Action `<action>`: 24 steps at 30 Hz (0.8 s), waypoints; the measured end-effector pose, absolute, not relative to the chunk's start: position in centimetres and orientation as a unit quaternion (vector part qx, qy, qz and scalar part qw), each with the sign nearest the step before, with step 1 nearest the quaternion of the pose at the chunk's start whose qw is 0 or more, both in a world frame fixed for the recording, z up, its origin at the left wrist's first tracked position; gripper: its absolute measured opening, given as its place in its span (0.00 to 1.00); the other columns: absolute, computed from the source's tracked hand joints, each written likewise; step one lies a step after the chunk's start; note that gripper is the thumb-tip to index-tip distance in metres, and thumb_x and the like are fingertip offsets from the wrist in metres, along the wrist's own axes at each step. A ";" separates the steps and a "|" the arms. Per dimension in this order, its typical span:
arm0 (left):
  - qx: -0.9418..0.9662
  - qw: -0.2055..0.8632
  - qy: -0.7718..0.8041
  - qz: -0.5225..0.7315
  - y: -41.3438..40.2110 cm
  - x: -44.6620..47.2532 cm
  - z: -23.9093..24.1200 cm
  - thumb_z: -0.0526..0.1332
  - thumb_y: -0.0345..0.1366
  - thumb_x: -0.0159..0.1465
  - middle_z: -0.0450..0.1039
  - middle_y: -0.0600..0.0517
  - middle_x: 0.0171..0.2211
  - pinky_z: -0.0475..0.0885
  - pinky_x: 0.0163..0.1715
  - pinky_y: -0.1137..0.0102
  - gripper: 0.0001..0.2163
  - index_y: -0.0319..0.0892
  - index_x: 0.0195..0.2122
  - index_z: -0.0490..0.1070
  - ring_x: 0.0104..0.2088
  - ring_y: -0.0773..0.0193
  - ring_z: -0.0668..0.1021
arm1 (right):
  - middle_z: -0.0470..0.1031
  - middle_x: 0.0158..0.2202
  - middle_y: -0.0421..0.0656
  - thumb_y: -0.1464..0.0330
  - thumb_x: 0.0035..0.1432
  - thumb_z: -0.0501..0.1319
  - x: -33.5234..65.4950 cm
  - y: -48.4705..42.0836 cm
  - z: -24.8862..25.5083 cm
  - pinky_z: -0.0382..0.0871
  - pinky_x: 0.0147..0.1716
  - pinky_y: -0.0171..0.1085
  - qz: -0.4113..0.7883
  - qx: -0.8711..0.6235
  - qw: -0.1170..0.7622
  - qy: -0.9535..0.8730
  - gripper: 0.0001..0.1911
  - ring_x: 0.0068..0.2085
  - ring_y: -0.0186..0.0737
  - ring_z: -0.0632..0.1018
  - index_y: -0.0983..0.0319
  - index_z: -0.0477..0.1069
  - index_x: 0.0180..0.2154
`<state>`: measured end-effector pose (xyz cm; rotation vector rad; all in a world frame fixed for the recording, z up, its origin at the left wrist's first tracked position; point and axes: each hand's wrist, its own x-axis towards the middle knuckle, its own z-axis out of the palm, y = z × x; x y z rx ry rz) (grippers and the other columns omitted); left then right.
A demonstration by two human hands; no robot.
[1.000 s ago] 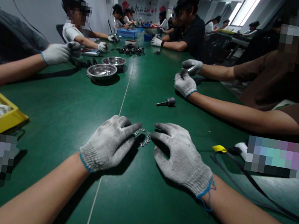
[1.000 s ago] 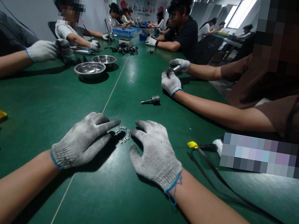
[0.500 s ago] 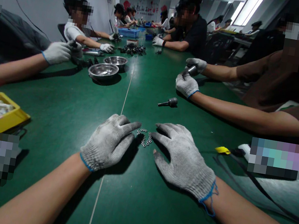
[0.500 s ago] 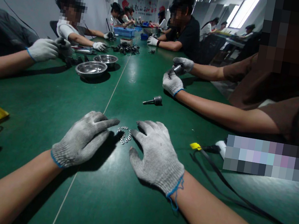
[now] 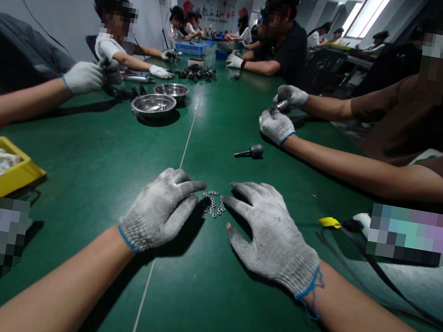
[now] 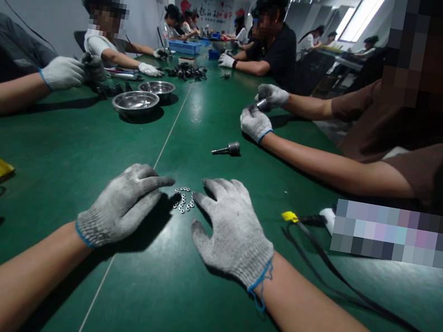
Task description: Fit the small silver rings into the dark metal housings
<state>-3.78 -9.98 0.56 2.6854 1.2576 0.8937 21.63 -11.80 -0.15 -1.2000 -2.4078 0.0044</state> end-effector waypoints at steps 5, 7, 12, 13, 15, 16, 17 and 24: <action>0.867 0.024 0.409 0.284 -9.9 -3.7 0.4 0.51 0.36 0.75 0.76 0.42 0.41 0.76 0.44 0.52 0.18 0.37 0.54 0.79 0.42 0.52 0.76 | 0.73 0.64 0.58 0.62 0.60 0.65 21.5 -11.9 0.0 0.62 0.65 0.65 -0.003 -0.428 0.213 -0.879 0.27 0.64 0.63 0.72 0.62 0.77 0.59; 0.867 0.023 0.410 0.283 -9.9 -3.7 0.4 0.51 0.37 0.75 0.76 0.42 0.41 0.76 0.44 0.53 0.18 0.38 0.54 0.79 0.42 0.52 0.76 | 0.72 0.64 0.59 0.61 0.61 0.65 21.5 -11.9 0.0 0.62 0.65 0.65 -0.008 -0.428 0.207 -0.880 0.28 0.64 0.63 0.72 0.63 0.77 0.60; 0.868 0.023 0.410 0.280 -9.8 -3.7 0.4 0.52 0.37 0.75 0.77 0.43 0.40 0.75 0.43 0.54 0.18 0.38 0.53 0.80 0.41 0.53 0.76 | 0.73 0.63 0.59 0.58 0.62 0.64 21.5 -12.0 0.1 0.62 0.65 0.64 -0.015 -0.427 0.189 -0.884 0.27 0.63 0.64 0.72 0.64 0.77 0.59; 0.868 0.023 0.411 0.278 -9.8 -3.7 0.4 0.52 0.37 0.74 0.77 0.43 0.40 0.75 0.43 0.55 0.17 0.39 0.53 0.80 0.41 0.53 0.76 | 0.73 0.63 0.59 0.58 0.62 0.64 21.4 -12.0 0.2 0.62 0.65 0.65 -0.016 -0.427 0.186 -0.884 0.27 0.63 0.64 0.72 0.63 0.77 0.59; 0.867 0.023 0.414 0.277 -9.8 -3.7 0.5 0.53 0.37 0.74 0.77 0.43 0.40 0.75 0.43 0.55 0.17 0.39 0.52 0.80 0.41 0.53 0.76 | 0.73 0.63 0.59 0.58 0.63 0.64 21.4 -12.0 0.3 0.61 0.65 0.65 -0.018 -0.426 0.183 -0.886 0.26 0.63 0.64 0.72 0.63 0.78 0.59; 0.867 0.023 0.413 0.278 -9.8 -3.6 0.5 0.53 0.37 0.74 0.77 0.43 0.39 0.75 0.43 0.55 0.17 0.39 0.52 0.80 0.40 0.53 0.76 | 0.73 0.63 0.59 0.58 0.63 0.64 21.4 -12.0 0.3 0.61 0.65 0.65 -0.019 -0.425 0.182 -0.886 0.26 0.63 0.64 0.72 0.63 0.78 0.58; 0.867 0.023 0.413 0.278 -9.8 -3.6 0.5 0.53 0.37 0.74 0.77 0.43 0.39 0.75 0.43 0.55 0.17 0.39 0.51 0.80 0.40 0.53 0.76 | 0.73 0.63 0.59 0.58 0.63 0.64 21.3 -12.0 0.4 0.61 0.65 0.65 -0.020 -0.425 0.182 -0.887 0.26 0.63 0.64 0.72 0.64 0.78 0.58; 0.868 0.021 0.413 0.275 -9.8 -3.6 0.6 0.53 0.36 0.74 0.78 0.43 0.39 0.75 0.42 0.55 0.17 0.40 0.50 0.81 0.40 0.53 0.77 | 0.73 0.63 0.59 0.57 0.63 0.64 21.3 -12.0 0.5 0.60 0.64 0.67 -0.004 -0.423 0.186 -0.887 0.27 0.63 0.65 0.72 0.62 0.77 0.59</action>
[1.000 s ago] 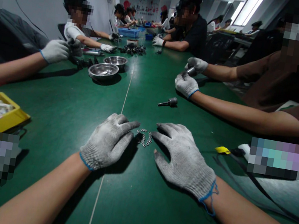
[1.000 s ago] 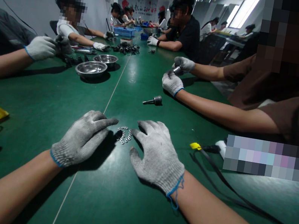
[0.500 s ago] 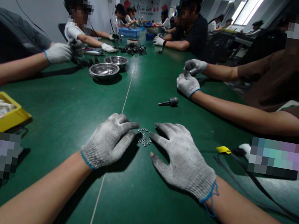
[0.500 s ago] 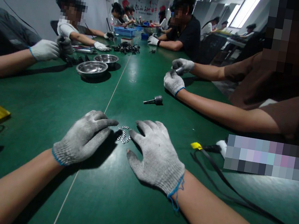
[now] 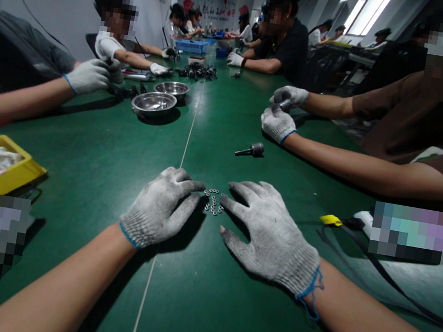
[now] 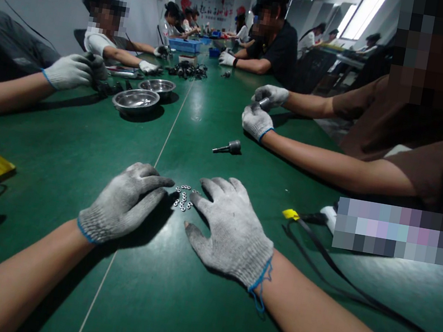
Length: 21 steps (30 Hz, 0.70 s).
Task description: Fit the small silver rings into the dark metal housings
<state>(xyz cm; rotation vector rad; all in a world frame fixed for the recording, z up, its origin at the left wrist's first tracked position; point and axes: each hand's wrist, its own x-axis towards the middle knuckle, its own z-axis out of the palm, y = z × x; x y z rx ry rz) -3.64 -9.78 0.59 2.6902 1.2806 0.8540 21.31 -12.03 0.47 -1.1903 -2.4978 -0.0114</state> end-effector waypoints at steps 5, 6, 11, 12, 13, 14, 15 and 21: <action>0.869 0.021 0.415 0.270 -9.8 -3.6 0.6 0.53 0.36 0.74 0.78 0.43 0.39 0.75 0.43 0.55 0.16 0.38 0.50 0.81 0.40 0.52 0.77 | 0.72 0.64 0.60 0.56 0.65 0.62 21.3 -12.1 0.6 0.58 0.66 0.67 -0.018 -0.427 0.162 -0.890 0.26 0.64 0.66 0.71 0.63 0.77 0.59; 0.869 0.023 0.415 0.268 -9.8 -3.6 0.6 0.53 0.36 0.74 0.78 0.43 0.40 0.75 0.43 0.55 0.16 0.38 0.50 0.81 0.41 0.52 0.77 | 0.72 0.64 0.60 0.55 0.65 0.62 21.2 -12.1 0.6 0.58 0.66 0.67 -0.021 -0.428 0.159 -0.890 0.27 0.65 0.66 0.71 0.63 0.77 0.59; 0.869 0.015 0.414 0.271 -9.8 -3.6 0.5 0.53 0.36 0.74 0.78 0.43 0.39 0.76 0.43 0.55 0.16 0.39 0.49 0.81 0.40 0.53 0.77 | 0.72 0.64 0.59 0.55 0.65 0.62 21.2 -12.1 0.4 0.58 0.66 0.67 -0.027 -0.431 0.164 -0.887 0.28 0.64 0.65 0.71 0.62 0.76 0.60; 0.869 0.013 0.413 0.272 -9.8 -3.6 0.5 0.53 0.36 0.74 0.78 0.43 0.39 0.76 0.42 0.56 0.16 0.39 0.49 0.81 0.40 0.53 0.77 | 0.72 0.63 0.59 0.55 0.65 0.62 21.2 -12.1 0.3 0.59 0.66 0.67 -0.026 -0.433 0.170 -0.885 0.28 0.64 0.65 0.71 0.63 0.76 0.61; 0.869 0.012 0.413 0.273 -9.8 -3.6 0.5 0.53 0.36 0.74 0.78 0.44 0.38 0.76 0.42 0.56 0.16 0.39 0.48 0.81 0.40 0.54 0.77 | 0.72 0.63 0.60 0.55 0.65 0.62 21.3 -12.0 0.2 0.60 0.66 0.66 -0.023 -0.437 0.178 -0.881 0.29 0.64 0.65 0.71 0.64 0.75 0.61; 0.868 0.011 0.413 0.274 -9.8 -3.6 0.5 0.53 0.36 0.73 0.78 0.44 0.38 0.77 0.42 0.56 0.16 0.39 0.48 0.81 0.40 0.54 0.77 | 0.73 0.63 0.60 0.56 0.65 0.62 21.3 -11.9 0.0 0.60 0.66 0.66 -0.020 -0.442 0.188 -0.877 0.29 0.64 0.64 0.72 0.65 0.75 0.61; 0.868 0.010 0.412 0.277 -9.8 -3.6 0.5 0.53 0.36 0.73 0.78 0.44 0.38 0.77 0.42 0.56 0.16 0.39 0.48 0.81 0.39 0.54 0.77 | 0.73 0.63 0.60 0.56 0.65 0.61 21.4 -11.9 -0.1 0.61 0.65 0.65 -0.017 -0.449 0.198 -0.871 0.29 0.64 0.64 0.72 0.65 0.74 0.61; 0.866 0.023 0.415 0.279 -9.7 -3.6 0.7 0.53 0.36 0.73 0.79 0.43 0.39 0.77 0.42 0.55 0.17 0.39 0.49 0.81 0.40 0.54 0.78 | 0.70 0.66 0.62 0.55 0.65 0.62 21.6 -11.5 -0.5 0.63 0.65 0.65 0.012 -0.462 0.203 -0.863 0.32 0.66 0.65 0.71 0.66 0.72 0.64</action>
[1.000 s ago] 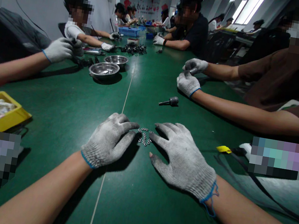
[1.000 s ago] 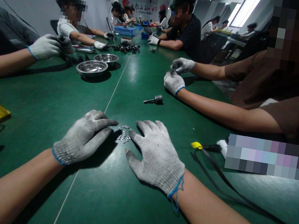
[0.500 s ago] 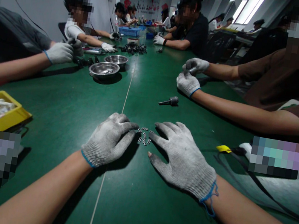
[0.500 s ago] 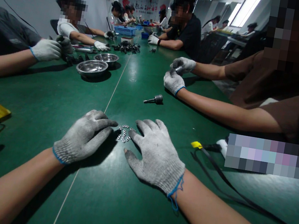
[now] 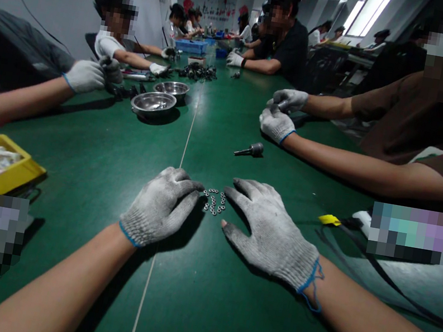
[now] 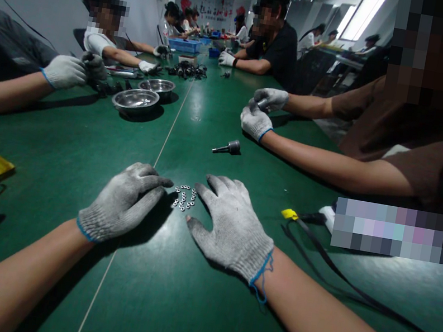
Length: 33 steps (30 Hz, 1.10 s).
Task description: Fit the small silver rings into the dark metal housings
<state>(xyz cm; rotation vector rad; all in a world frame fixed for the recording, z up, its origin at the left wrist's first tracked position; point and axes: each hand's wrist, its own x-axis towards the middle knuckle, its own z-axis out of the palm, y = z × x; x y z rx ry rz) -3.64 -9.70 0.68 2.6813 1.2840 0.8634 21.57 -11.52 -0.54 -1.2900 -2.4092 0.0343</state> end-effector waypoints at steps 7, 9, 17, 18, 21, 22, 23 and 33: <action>0.866 0.029 0.414 0.279 -9.7 -3.6 0.7 0.52 0.36 0.74 0.79 0.43 0.39 0.76 0.42 0.55 0.17 0.38 0.48 0.81 0.40 0.53 0.79 | 0.63 0.70 0.63 0.52 0.67 0.61 21.6 -11.6 -0.4 0.56 0.66 0.72 0.009 -0.465 0.152 -0.872 0.34 0.70 0.71 0.65 0.61 0.68 0.68; 0.867 0.028 0.411 0.280 -9.7 -3.6 0.6 0.52 0.36 0.74 0.79 0.43 0.39 0.76 0.43 0.55 0.17 0.37 0.48 0.81 0.40 0.53 0.79 | 0.63 0.71 0.63 0.52 0.68 0.60 21.6 -11.6 -0.5 0.56 0.66 0.72 0.006 -0.469 0.146 -0.871 0.34 0.70 0.71 0.64 0.61 0.68 0.68; 0.868 0.022 0.408 0.281 -9.7 -3.5 0.6 0.52 0.36 0.74 0.79 0.44 0.38 0.75 0.42 0.56 0.17 0.37 0.47 0.82 0.39 0.54 0.78 | 0.64 0.70 0.60 0.52 0.71 0.56 21.7 -11.5 -0.8 0.56 0.66 0.71 -0.024 -0.485 0.140 -0.863 0.31 0.70 0.67 0.65 0.59 0.68 0.68; 0.868 0.021 0.408 0.281 -9.7 -3.5 0.6 0.52 0.36 0.74 0.79 0.44 0.37 0.75 0.42 0.57 0.17 0.38 0.47 0.82 0.39 0.54 0.78 | 0.64 0.70 0.60 0.51 0.71 0.56 21.7 -11.4 -0.8 0.57 0.66 0.70 -0.023 -0.486 0.139 -0.863 0.31 0.70 0.68 0.65 0.59 0.68 0.68; 0.869 0.018 0.406 0.283 -9.6 -3.5 0.6 0.52 0.36 0.74 0.79 0.44 0.37 0.75 0.41 0.57 0.18 0.38 0.46 0.82 0.38 0.54 0.78 | 0.65 0.69 0.61 0.51 0.70 0.56 21.7 -11.3 -0.8 0.60 0.66 0.68 -0.016 -0.490 0.154 -0.858 0.35 0.69 0.66 0.66 0.63 0.65 0.70; 0.868 0.018 0.406 0.285 -9.6 -3.6 0.6 0.52 0.36 0.74 0.79 0.44 0.37 0.75 0.41 0.57 0.17 0.38 0.47 0.82 0.38 0.54 0.78 | 0.66 0.68 0.61 0.51 0.70 0.56 21.7 -11.2 -0.8 0.62 0.66 0.67 -0.014 -0.496 0.167 -0.852 0.35 0.68 0.66 0.68 0.65 0.65 0.70; 0.868 0.018 0.405 0.287 -9.6 -3.6 0.6 0.52 0.36 0.74 0.79 0.44 0.37 0.75 0.42 0.57 0.17 0.38 0.47 0.82 0.39 0.54 0.78 | 0.68 0.66 0.61 0.52 0.70 0.57 21.7 -11.2 -0.8 0.63 0.65 0.65 -0.016 -0.503 0.182 -0.844 0.34 0.66 0.65 0.70 0.66 0.67 0.68; 0.865 0.030 0.410 0.287 -9.6 -3.6 0.6 0.52 0.36 0.74 0.79 0.43 0.38 0.76 0.42 0.57 0.17 0.37 0.47 0.82 0.40 0.54 0.78 | 0.76 0.60 0.56 0.58 0.65 0.64 21.8 -11.1 -0.9 0.63 0.65 0.65 -0.039 -0.490 0.241 -0.837 0.19 0.62 0.62 0.74 0.61 0.84 0.50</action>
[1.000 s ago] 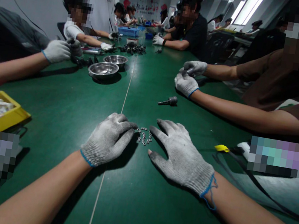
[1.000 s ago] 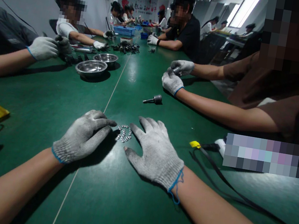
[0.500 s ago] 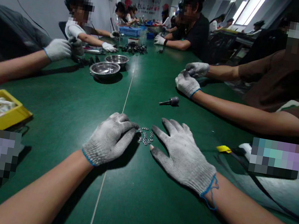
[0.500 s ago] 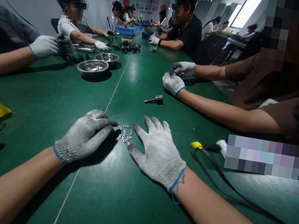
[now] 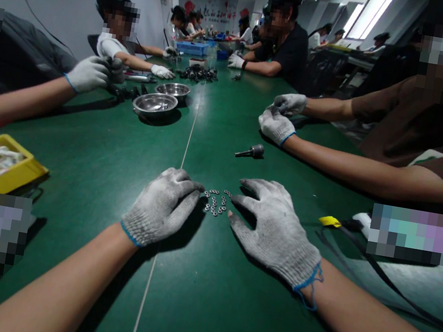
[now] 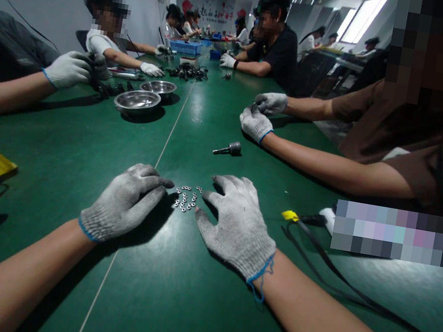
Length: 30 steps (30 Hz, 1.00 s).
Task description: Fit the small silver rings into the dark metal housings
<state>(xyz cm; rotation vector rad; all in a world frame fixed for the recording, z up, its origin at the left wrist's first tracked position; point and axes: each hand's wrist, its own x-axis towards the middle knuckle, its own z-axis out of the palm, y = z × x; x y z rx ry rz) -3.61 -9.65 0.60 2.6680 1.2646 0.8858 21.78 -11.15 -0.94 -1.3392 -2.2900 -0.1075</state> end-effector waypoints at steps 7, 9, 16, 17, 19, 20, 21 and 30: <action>0.867 0.023 0.409 0.285 -9.6 -3.6 0.6 0.52 0.36 0.74 0.79 0.43 0.38 0.75 0.42 0.57 0.17 0.37 0.47 0.82 0.39 0.54 0.78 | 0.77 0.59 0.57 0.59 0.64 0.64 21.8 -11.1 -1.0 0.64 0.64 0.65 -0.036 -0.482 0.254 -0.838 0.20 0.61 0.63 0.75 0.62 0.83 0.51; 0.866 0.022 0.406 0.290 -9.5 -3.6 0.5 0.53 0.35 0.74 0.79 0.44 0.38 0.75 0.41 0.57 0.17 0.37 0.47 0.82 0.38 0.54 0.78 | 0.77 0.59 0.57 0.60 0.63 0.65 21.8 -11.2 -0.9 0.65 0.64 0.64 -0.031 -0.465 0.271 -0.842 0.19 0.61 0.62 0.75 0.62 0.83 0.50; 0.869 0.023 0.402 0.288 -9.6 -3.5 0.6 0.53 0.35 0.74 0.79 0.45 0.36 0.74 0.41 0.59 0.16 0.37 0.46 0.82 0.38 0.55 0.78 | 0.76 0.60 0.55 0.64 0.61 0.66 21.9 -11.4 -0.4 0.65 0.63 0.63 -0.020 -0.391 0.272 -0.879 0.17 0.60 0.59 0.75 0.60 0.83 0.50; 0.869 0.023 0.401 0.288 -9.6 -3.5 0.6 0.53 0.35 0.74 0.79 0.44 0.36 0.74 0.40 0.59 0.16 0.37 0.46 0.82 0.37 0.55 0.78 | 0.76 0.60 0.55 0.64 0.60 0.66 21.8 -11.4 -0.3 0.65 0.63 0.64 -0.022 -0.389 0.265 -0.882 0.17 0.61 0.59 0.75 0.59 0.83 0.50; 0.868 0.021 0.403 0.290 -9.6 -3.5 0.6 0.53 0.35 0.74 0.79 0.44 0.36 0.74 0.40 0.58 0.17 0.37 0.46 0.82 0.38 0.55 0.78 | 0.76 0.61 0.55 0.63 0.60 0.66 21.8 -11.3 -0.3 0.64 0.63 0.66 -0.023 -0.392 0.251 -0.885 0.17 0.61 0.60 0.75 0.59 0.83 0.51; 0.867 0.020 0.404 0.290 -9.6 -3.5 0.6 0.53 0.35 0.74 0.79 0.44 0.36 0.74 0.40 0.58 0.17 0.37 0.46 0.82 0.38 0.55 0.78 | 0.76 0.61 0.55 0.63 0.60 0.67 21.8 -11.3 -0.3 0.64 0.63 0.66 -0.023 -0.397 0.246 -0.884 0.17 0.61 0.61 0.75 0.58 0.83 0.51; 0.867 0.021 0.405 0.291 -9.5 -3.5 0.6 0.53 0.35 0.74 0.79 0.44 0.37 0.74 0.41 0.58 0.17 0.37 0.46 0.82 0.38 0.55 0.78 | 0.75 0.61 0.55 0.63 0.60 0.67 21.8 -11.3 -0.4 0.63 0.64 0.67 -0.022 -0.400 0.243 -0.883 0.18 0.62 0.61 0.74 0.58 0.83 0.51; 0.866 0.027 0.412 0.283 -9.6 -3.5 0.7 0.52 0.36 0.74 0.79 0.44 0.37 0.76 0.41 0.57 0.17 0.38 0.46 0.82 0.38 0.55 0.78 | 0.78 0.58 0.54 0.63 0.60 0.66 21.9 -11.5 -0.5 0.63 0.65 0.64 0.000 -0.400 0.287 -0.870 0.17 0.59 0.58 0.76 0.61 0.83 0.49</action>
